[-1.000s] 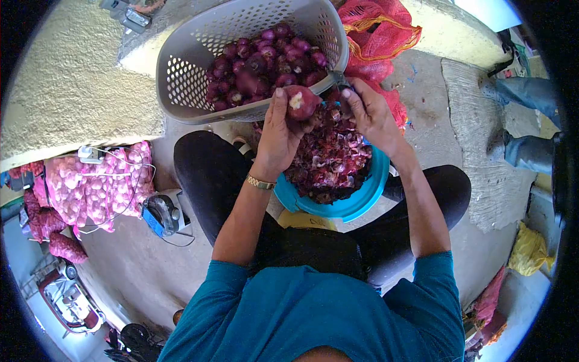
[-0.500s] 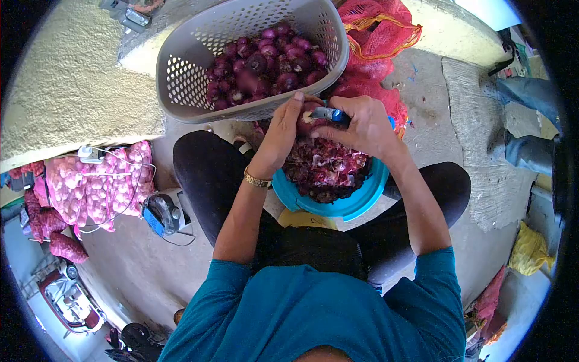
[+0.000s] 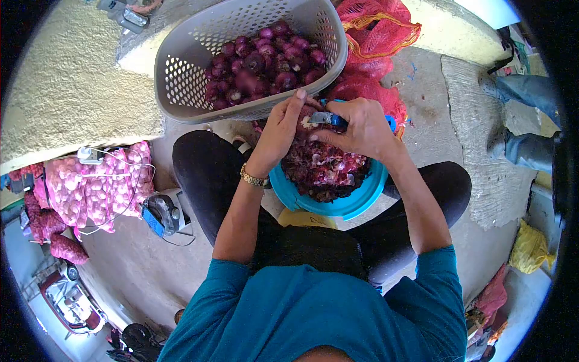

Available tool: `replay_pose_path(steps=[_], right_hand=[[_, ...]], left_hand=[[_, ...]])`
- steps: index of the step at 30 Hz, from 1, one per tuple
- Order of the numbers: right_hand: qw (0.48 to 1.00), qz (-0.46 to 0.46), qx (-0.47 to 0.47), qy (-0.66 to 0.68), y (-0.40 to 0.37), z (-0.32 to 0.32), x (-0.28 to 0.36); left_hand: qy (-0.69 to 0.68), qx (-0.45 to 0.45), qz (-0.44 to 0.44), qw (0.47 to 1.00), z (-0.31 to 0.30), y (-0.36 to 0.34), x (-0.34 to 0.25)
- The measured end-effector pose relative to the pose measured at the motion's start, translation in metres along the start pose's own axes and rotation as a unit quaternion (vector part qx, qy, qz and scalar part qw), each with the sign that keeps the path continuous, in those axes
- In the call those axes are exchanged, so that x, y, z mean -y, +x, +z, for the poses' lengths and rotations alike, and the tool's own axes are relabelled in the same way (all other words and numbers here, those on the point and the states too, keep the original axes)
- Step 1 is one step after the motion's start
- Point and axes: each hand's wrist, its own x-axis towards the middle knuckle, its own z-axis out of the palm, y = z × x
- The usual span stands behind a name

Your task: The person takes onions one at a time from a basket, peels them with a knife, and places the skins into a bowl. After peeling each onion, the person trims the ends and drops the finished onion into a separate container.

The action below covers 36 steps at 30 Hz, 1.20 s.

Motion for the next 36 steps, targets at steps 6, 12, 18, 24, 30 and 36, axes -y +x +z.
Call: replay_pose_path(steps=[6, 12, 18, 24, 30, 36], right_hand=[[1.0, -0.002, -0.023, 0.002, -0.001, 0.012, -0.004], [0.997, 0.013, -0.081, -0.009, 0.0, 0.012, -0.004], [0.992, 0.052, -0.091, -0.072, 0.0, 0.008, -0.003], [0.989, 0.091, -0.094, -0.061, 0.001, 0.01, 0.002], [0.987, 0.1, -0.122, -0.032, 0.004, 0.025, 0.002], [0.986, 0.105, -0.122, 0.053, 0.003, 0.043, -0.004]], left_hand=[[0.006, 0.01, -0.041, 0.999, -0.002, -0.004, -0.008], [-0.106, 0.011, -0.022, 0.994, 0.006, -0.006, -0.006], [-0.308, 0.018, -0.051, 0.95, 0.012, -0.003, 0.017], [-0.369, 0.0, -0.021, 0.929, 0.017, -0.002, 0.016], [-0.411, -0.003, 0.019, 0.912, 0.021, -0.004, 0.012], [-0.388, -0.009, 0.057, 0.92, 0.021, -0.004, 0.01]])
